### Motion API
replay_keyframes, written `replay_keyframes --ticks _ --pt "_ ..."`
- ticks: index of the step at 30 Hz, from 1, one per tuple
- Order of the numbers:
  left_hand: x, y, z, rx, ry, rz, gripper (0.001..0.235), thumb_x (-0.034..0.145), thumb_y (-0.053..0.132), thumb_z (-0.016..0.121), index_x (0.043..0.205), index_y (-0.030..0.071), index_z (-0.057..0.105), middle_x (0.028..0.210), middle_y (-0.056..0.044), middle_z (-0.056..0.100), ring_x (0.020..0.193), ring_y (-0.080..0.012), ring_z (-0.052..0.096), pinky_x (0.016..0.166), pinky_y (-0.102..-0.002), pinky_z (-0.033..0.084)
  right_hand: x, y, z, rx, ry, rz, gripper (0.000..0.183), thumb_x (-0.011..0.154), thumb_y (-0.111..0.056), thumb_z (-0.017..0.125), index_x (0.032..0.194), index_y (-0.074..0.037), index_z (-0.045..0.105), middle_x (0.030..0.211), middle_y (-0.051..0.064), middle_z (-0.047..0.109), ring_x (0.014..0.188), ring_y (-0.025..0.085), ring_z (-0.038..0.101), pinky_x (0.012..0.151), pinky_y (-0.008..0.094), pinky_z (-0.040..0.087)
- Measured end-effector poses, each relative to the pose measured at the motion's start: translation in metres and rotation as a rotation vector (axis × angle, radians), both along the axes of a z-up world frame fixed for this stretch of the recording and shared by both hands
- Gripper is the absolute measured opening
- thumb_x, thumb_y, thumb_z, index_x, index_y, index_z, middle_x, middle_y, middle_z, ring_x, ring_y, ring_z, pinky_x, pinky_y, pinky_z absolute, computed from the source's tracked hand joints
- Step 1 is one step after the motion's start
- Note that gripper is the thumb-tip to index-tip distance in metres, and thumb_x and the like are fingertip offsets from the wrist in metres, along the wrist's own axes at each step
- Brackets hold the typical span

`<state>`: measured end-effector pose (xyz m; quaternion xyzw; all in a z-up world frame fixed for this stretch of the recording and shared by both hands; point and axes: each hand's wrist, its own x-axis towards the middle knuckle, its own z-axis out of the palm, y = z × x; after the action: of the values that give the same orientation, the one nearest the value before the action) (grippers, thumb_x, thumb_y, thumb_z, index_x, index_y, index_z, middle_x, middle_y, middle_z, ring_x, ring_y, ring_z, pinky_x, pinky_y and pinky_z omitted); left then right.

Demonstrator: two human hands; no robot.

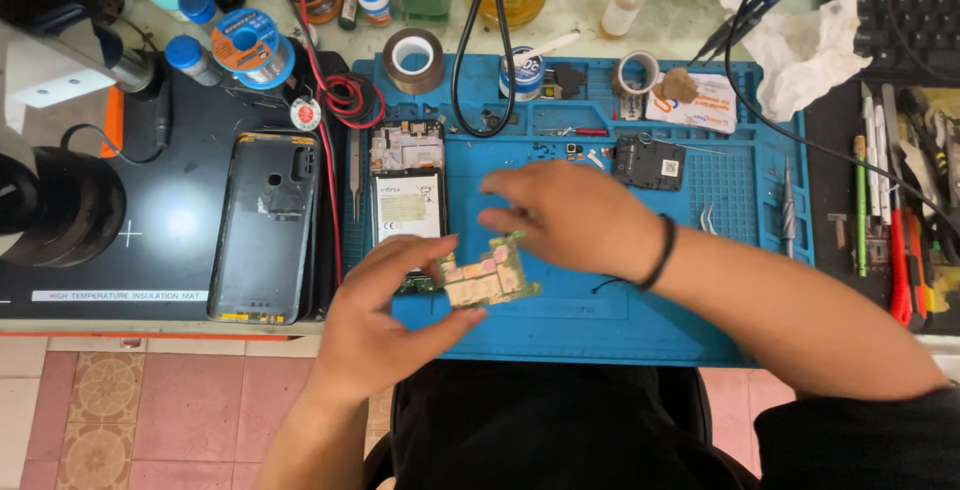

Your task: The person holds and rotates a small circuit board, then uses a small brush to clean its surface. They repeatedly wipe and inspect the board while handling it with both hands on a blue work mat.

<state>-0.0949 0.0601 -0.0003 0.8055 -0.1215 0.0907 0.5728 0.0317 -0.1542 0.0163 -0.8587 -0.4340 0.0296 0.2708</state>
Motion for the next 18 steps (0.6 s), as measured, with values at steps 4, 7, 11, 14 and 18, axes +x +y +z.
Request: replay_keyframes --ticks 4,7,11,14,18 --pt "0.036 -0.022 0.007 0.193 -0.108 -0.086 0.060 0.074 0.016 0.090 0.129 0.008 0.067 0.101 -0.006 0.071 0.101 -0.0231 0.066 0.092 -0.035 0.051 0.012 -0.064 0.026 0.020 0.108 -0.088 0.024 0.094 -0.014 0.065 0.115 -0.007 0.072 0.086 0.014 0.073 0.076 0.032 0.071 0.068 0.041 0.056" --pt "0.058 -0.044 0.003 0.264 -0.105 -0.154 0.058 0.076 0.020 0.088 0.129 0.009 0.068 0.100 -0.007 0.070 0.101 -0.0283 0.064 0.091 -0.039 0.050 0.004 -0.094 0.032 0.038 0.352 -0.169 0.038 0.083 -0.016 0.070 0.120 -0.008 0.070 0.086 0.007 0.076 0.070 0.023 0.074 0.065 0.035 0.060" --pt "0.077 -0.069 -0.011 0.333 -0.115 -0.198 0.058 0.073 0.025 0.089 0.125 0.008 0.068 0.098 -0.009 0.068 0.101 -0.0319 0.062 0.092 -0.043 0.049 -0.007 -0.107 0.015 0.008 0.360 -0.126 0.061 0.073 -0.022 0.082 0.128 -0.005 0.062 0.095 0.009 0.070 0.078 0.021 0.073 0.065 0.033 0.061" --pt "0.088 -0.073 -0.020 0.408 -0.090 -0.253 0.058 0.069 0.027 0.090 0.120 0.009 0.070 0.097 -0.009 0.069 0.100 -0.0326 0.062 0.092 -0.044 0.049 -0.008 -0.106 -0.002 -0.010 0.283 -0.142 0.063 0.070 -0.024 0.086 0.126 -0.006 0.064 0.095 0.010 0.069 0.077 0.022 0.070 0.066 0.033 0.060" --pt "0.103 -0.067 -0.022 0.489 0.028 -0.363 0.062 0.063 0.033 0.094 0.115 0.010 0.071 0.094 -0.007 0.070 0.097 -0.0297 0.065 0.093 -0.043 0.049 -0.006 -0.103 -0.015 -0.002 0.281 -0.185 0.057 0.071 -0.024 0.087 0.122 -0.009 0.068 0.087 0.008 0.068 0.074 0.021 0.069 0.063 0.032 0.058"
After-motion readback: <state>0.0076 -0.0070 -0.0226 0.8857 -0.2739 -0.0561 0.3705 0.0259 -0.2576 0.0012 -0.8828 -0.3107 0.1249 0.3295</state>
